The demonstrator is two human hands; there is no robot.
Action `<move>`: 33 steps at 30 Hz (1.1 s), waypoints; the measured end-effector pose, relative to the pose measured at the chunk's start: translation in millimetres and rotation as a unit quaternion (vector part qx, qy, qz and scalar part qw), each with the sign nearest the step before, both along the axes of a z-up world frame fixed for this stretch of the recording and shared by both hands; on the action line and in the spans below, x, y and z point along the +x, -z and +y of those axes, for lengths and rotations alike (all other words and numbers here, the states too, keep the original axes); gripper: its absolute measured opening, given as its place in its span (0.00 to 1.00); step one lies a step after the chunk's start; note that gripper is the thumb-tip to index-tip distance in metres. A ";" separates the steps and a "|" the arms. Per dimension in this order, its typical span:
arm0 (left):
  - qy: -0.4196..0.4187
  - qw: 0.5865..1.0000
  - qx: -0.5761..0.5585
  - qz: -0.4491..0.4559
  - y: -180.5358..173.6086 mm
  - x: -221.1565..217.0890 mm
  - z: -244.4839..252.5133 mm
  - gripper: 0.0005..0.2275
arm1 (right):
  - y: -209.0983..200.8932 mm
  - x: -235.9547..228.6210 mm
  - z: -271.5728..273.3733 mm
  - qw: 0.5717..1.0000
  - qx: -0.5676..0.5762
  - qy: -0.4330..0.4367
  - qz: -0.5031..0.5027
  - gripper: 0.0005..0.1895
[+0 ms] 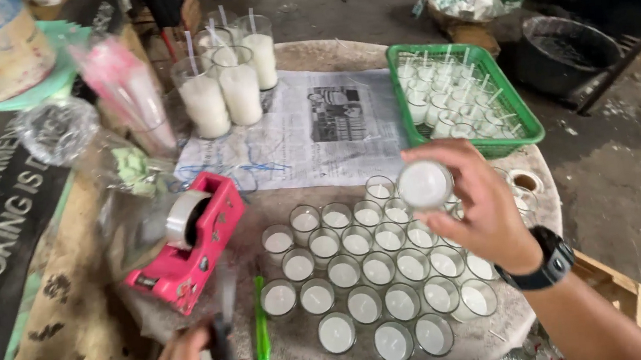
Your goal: Trimming wicks and organizing small glass candle jars on a production table.
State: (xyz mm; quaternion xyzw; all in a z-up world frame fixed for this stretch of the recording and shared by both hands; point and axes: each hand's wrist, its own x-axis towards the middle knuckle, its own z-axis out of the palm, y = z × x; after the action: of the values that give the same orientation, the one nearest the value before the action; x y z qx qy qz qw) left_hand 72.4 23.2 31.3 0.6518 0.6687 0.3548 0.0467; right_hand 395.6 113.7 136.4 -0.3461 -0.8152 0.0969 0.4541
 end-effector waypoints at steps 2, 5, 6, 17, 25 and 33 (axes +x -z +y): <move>-0.014 0.992 0.109 0.066 -17.0 15.5 -6.9 0.25 | -0.3 -10.7 -10.1 0.998 0.059 -0.018 -0.026 0.25; 0.046 0.976 0.125 0.170 -29.1 28.5 -8.8 0.32 | -2.7 -27.6 -28.3 0.997 0.057 -0.002 -0.043 0.24; 0.082 0.970 0.148 0.172 -37.2 34.4 -10.3 0.31 | -2.7 -33.5 -35.3 0.995 0.047 0.056 -0.069 0.25; 0.195 0.969 0.131 0.079 -36.6 62.0 -1.8 0.26 | 1.8 -70.0 -51.2 0.940 0.233 0.073 -0.238 0.25; 0.197 0.980 0.039 -0.008 -12.8 58.7 -8.3 0.23 | 7.2 -79.9 -51.0 0.963 0.145 0.068 -0.215 0.24; 0.035 0.983 -0.098 0.149 2.8 14.1 -2.1 0.25 | 13.9 -67.6 -52.6 0.983 0.012 0.019 -0.182 0.32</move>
State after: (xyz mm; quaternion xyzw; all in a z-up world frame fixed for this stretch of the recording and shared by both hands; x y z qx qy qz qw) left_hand 86.5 21.1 28.5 0.7125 0.6765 0.1849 0.0230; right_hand 328.0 61.1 122.5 -0.3678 -0.8787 0.0138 0.3039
